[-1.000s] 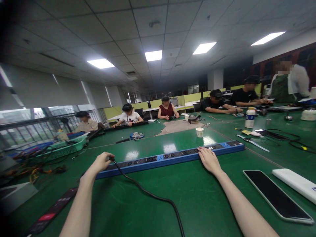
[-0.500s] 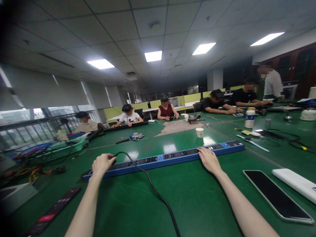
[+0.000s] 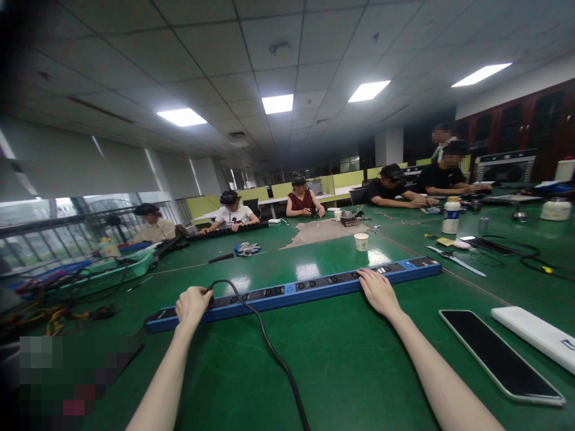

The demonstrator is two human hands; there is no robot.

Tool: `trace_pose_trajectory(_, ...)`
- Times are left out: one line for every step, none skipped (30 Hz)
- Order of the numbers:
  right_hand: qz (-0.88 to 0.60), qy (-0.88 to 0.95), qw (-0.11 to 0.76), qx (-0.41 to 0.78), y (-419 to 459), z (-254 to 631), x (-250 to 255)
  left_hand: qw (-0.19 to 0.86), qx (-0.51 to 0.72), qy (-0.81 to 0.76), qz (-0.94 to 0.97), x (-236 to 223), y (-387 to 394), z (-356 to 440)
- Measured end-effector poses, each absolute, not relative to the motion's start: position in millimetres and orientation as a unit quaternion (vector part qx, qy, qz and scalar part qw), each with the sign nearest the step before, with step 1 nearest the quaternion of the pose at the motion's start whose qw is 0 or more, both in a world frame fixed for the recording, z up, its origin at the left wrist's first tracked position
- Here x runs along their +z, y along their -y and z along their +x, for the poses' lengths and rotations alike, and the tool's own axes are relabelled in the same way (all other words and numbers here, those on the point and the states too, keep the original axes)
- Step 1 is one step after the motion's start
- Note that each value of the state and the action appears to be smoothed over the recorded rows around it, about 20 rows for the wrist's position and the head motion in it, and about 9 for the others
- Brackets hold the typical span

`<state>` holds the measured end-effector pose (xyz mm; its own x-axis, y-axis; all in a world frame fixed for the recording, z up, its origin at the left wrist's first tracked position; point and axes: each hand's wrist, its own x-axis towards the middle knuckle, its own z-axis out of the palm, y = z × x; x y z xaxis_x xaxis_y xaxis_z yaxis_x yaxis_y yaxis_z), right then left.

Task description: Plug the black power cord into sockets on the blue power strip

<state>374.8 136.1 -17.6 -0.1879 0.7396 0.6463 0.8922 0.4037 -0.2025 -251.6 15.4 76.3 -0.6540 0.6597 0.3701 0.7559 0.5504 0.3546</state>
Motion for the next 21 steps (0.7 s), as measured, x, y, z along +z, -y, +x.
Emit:
trace_pose_trajectory(-0.534,0.763,0.347,-0.110,-136,375,-18,0.093,-0.247,0.876,-0.403,76,-16,-251)
trace_pose_trajectory(-0.533,0.763,0.348,-0.109,-137,374,-18,0.087,-0.248,0.878,-0.401,76,-17,-251)
trace_pose_trajectory(-0.533,0.764,0.348,-0.109,-137,374,-18,0.082,-0.249,0.879,-0.398,75,-17,-251)
trace_pose_trajectory(-0.532,0.764,0.348,-0.109,-137,374,-19,0.078,-0.251,0.880,-0.396,74,-18,-251)
trace_pose_trajectory(-0.532,0.765,0.347,-0.110,-136,374,-19,0.076,-0.253,0.880,-0.394,72,-19,-250)
trace_pose_trajectory(-0.532,0.765,0.346,-0.111,-136,374,-19,0.076,-0.254,0.880,-0.394,70,-19,-250)
trace_pose_trajectory(-0.532,0.764,0.346,-0.112,-136,374,-19,0.076,-0.256,0.880,-0.394,67,-20,-249)
trace_pose_trajectory(-0.532,0.764,0.346,-0.114,-135,374,-19,0.079,-0.256,0.878,-0.396,65,-21,-248)
trace_pose_trajectory(-0.532,0.764,0.346,-0.115,-135,374,-20,0.084,-0.253,0.877,-0.400,63,-22,-248)
trace_pose_trajectory(-0.531,0.765,0.345,-0.115,-134,375,-19,0.087,-0.248,0.876,-0.404,62,-23,-248)
trace_pose_trajectory(-0.531,0.766,0.344,-0.115,-134,375,-19,0.088,-0.240,0.875,-0.410,62,-24,-249)
trace_pose_trajectory(-0.531,0.766,0.344,-0.115,-134,376,-19,0.084,-0.229,0.875,-0.418,63,-25,-251)
trace_pose_trajectory(-0.531,0.766,0.344,-0.115,-134,376,-19,0.075,-0.216,0.875,-0.427,64,-25,-255)
trace_pose_trajectory(-0.532,0.765,0.344,-0.115,-135,376,-19,0.060,-0.204,0.875,-0.436,66,-26,-259)
trace_pose_trajectory(-0.533,0.764,0.344,-0.115,-135,377,-19,0.045,-0.196,0.874,-0.442,68,-26,-263)
trace_pose_trajectory(-0.534,0.764,0.344,-0.115,-135,377,-19,0.032,-0.193,0.873,-0.446,69,-25,-267)
trace_pose_trajectory(-0.534,0.764,0.343,-0.114,-136,377,-19,0.024,-0.195,0.873,-0.447,70,-25,-270)
trace_pose_trajectory(-0.535,0.765,0.342,-0.113,-136,376,-18,0.021,-0.200,0.874,-0.443,71,-24,-272)
trace_pose_trajectory(-0.535,0.765,0.341,-0.112,-136,376,-18,0.021,-0.206,0.875,-0.437,71,-23,-273)
trace_pose_trajectory(-0.536,0.765,0.340,-0.111,-136,376,-18,0.024,-0.211,0.877,-0.432,70,-23,-272)
trace_pose_trajectory(-0.536,0.765,0.339,-0.110,-136,376,-18,0.028,-0.215,0.878,-0.428,69,-22,-270)
